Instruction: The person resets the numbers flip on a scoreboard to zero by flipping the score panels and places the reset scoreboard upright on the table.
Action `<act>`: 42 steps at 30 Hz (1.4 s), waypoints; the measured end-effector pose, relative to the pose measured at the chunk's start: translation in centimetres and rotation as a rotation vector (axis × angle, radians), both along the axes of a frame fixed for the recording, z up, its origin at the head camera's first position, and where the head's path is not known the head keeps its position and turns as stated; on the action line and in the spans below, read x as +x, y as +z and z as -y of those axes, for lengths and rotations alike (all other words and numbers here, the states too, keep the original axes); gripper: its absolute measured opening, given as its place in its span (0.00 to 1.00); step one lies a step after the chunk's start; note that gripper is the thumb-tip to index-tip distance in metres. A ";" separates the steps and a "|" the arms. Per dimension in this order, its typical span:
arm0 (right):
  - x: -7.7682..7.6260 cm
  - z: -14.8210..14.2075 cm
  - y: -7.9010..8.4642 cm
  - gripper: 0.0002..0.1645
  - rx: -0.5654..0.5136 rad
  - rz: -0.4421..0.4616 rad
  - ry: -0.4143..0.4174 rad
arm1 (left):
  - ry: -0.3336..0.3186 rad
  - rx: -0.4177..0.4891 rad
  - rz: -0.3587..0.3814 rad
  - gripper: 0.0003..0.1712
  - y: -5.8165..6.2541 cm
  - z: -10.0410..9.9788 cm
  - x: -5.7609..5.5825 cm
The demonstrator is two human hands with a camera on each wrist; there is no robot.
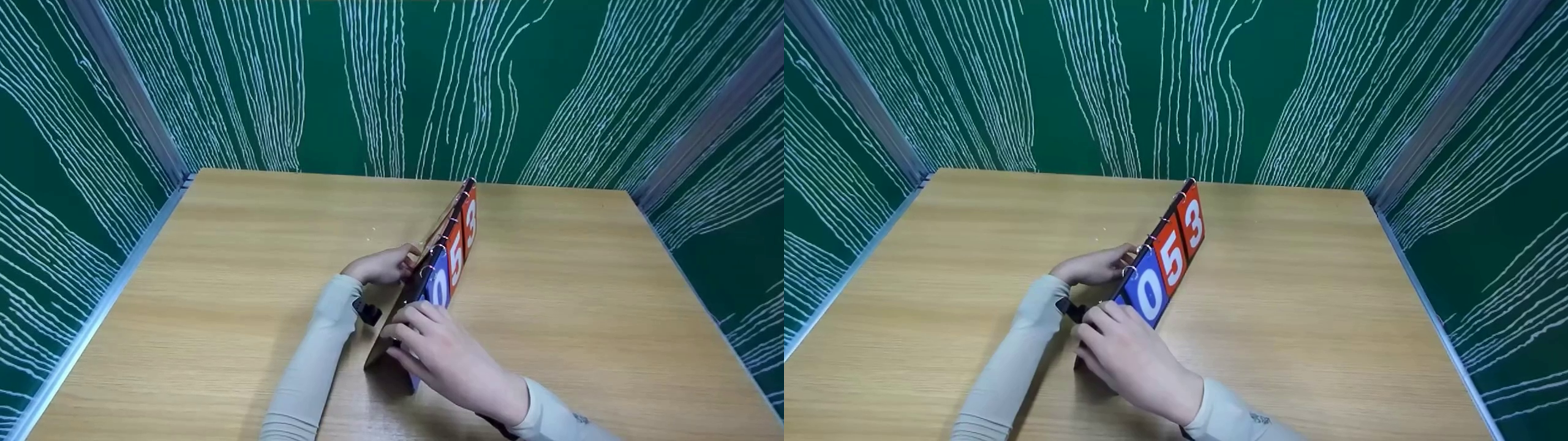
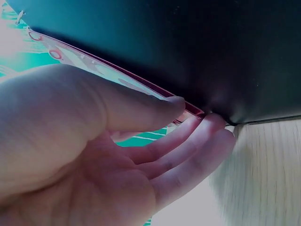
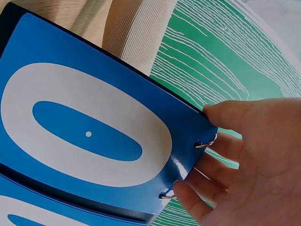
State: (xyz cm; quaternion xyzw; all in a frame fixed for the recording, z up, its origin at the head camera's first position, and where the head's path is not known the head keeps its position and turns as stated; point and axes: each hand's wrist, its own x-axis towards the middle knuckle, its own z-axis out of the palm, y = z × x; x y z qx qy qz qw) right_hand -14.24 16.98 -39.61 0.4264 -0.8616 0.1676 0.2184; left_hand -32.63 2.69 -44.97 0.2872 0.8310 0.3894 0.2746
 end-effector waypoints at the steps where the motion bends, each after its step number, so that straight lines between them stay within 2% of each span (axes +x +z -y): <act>1: 0.0 0.0 0.0 0.10 0.000 0.004 -0.002 | 0.004 -0.001 0.002 0.29 0.0 0.0 0.0; 7: 0.2 0.0 -0.1 0.09 0.002 0.031 -0.007 | 0.033 -0.003 0.037 0.32 0.1 0.1 0.2; 13: 0.2 0.0 -0.1 0.09 0.001 0.036 -0.008 | 0.038 0.001 0.040 0.35 0.0 0.0 0.2; 18: 0.2 0.0 -0.1 0.09 -0.001 0.030 -0.005 | 0.056 0.037 0.090 0.36 -0.2 0.1 0.2; 21: 0.1 0.0 -0.1 0.09 -0.002 0.027 -0.004 | 0.056 0.034 0.089 0.34 -0.2 0.1 0.2; 25: 0.2 0.0 -0.1 0.09 -0.002 0.026 -0.002 | 0.040 -0.006 0.033 0.30 -0.1 0.3 0.1; 30: 0.1 0.0 -0.1 0.09 -0.004 0.011 0.001 | 0.015 -0.087 -0.094 0.27 0.0 0.5 0.0; 37: 0.1 0.0 -0.1 0.09 -0.007 -0.008 0.001 | 0.023 -0.119 -0.124 0.25 0.0 0.4 -0.1; 42: 0.0 0.0 -0.1 0.09 -0.011 -0.001 0.001 | 0.027 -0.154 -0.210 0.21 0.1 0.3 -0.4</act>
